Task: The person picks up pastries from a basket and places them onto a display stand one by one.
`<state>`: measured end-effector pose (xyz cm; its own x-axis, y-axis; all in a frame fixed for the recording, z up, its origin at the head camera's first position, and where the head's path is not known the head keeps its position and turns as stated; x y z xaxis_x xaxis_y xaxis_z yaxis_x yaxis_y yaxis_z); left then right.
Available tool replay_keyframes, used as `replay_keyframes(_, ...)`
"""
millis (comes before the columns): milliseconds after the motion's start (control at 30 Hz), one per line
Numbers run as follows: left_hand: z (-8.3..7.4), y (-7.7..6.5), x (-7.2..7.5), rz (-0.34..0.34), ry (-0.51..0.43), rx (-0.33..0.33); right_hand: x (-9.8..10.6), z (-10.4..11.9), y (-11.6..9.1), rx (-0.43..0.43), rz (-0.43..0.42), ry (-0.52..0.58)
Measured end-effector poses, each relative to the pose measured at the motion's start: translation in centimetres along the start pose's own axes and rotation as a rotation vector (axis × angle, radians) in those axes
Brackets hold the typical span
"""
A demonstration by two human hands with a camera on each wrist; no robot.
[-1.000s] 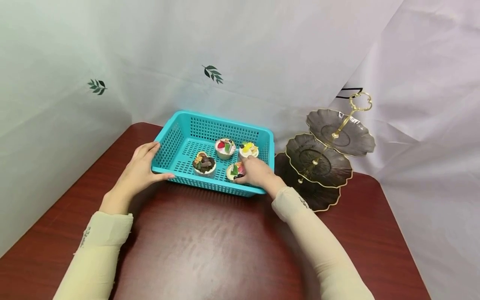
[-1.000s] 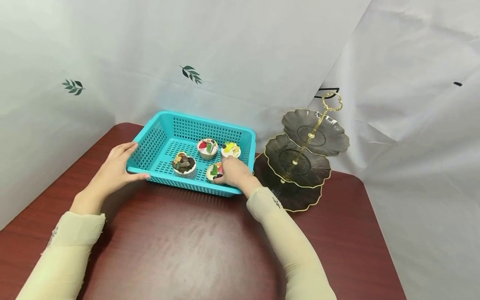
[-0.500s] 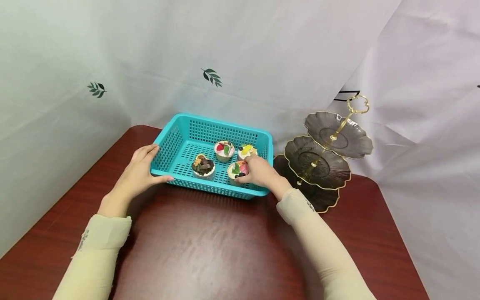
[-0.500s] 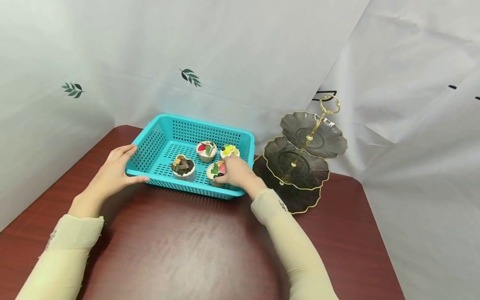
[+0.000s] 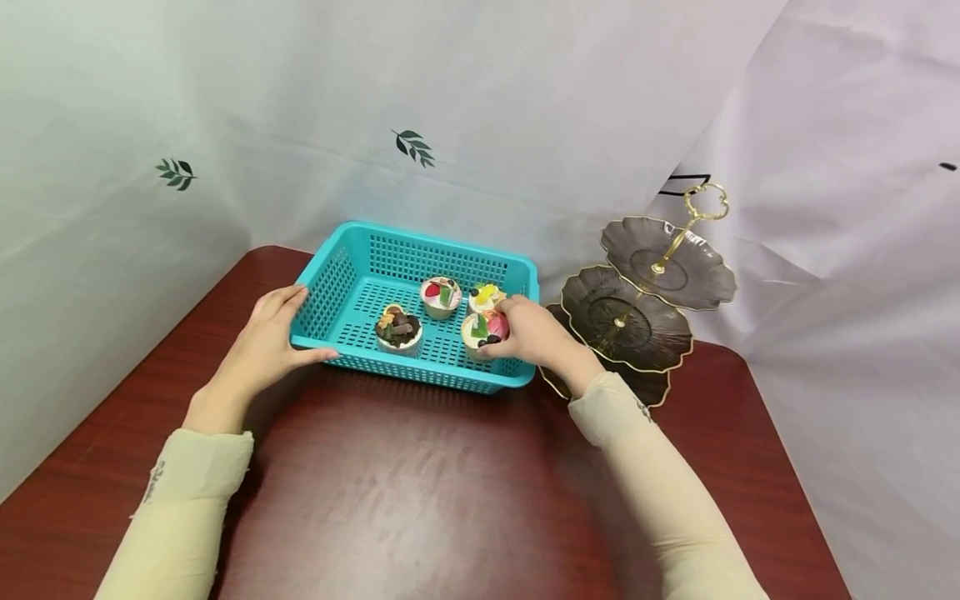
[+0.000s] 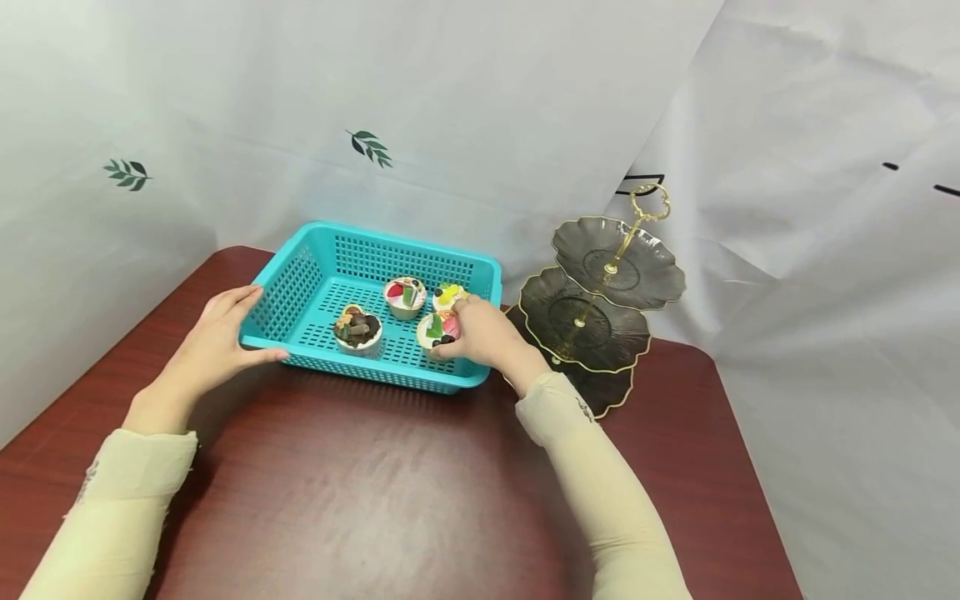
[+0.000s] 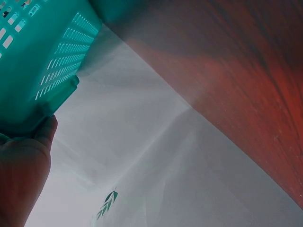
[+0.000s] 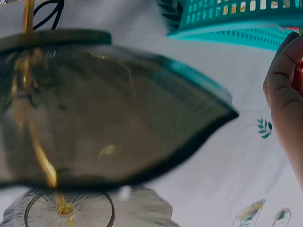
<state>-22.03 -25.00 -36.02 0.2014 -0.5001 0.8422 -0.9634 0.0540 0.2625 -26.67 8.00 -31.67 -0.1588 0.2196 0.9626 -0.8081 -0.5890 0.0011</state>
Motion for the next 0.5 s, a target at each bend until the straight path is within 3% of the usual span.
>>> replay_keyframes(500, -0.1, 0.0, 0.1, 0.001, -0.003, -0.003, 2.9, 0.6, -2.3, 0.044, -0.042, 0.008)
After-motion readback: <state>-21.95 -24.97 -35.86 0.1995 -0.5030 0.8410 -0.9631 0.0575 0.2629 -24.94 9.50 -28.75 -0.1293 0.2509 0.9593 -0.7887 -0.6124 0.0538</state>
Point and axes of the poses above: each hand's wrist, its own y-axis towards the middle knuckle, its own x-axis out of the back of the hand, z = x × y, the point moved 6 cm from there along y, towards the middle knuckle, and after that the axes turned 6 degrees about x, right-handed, at the moved point
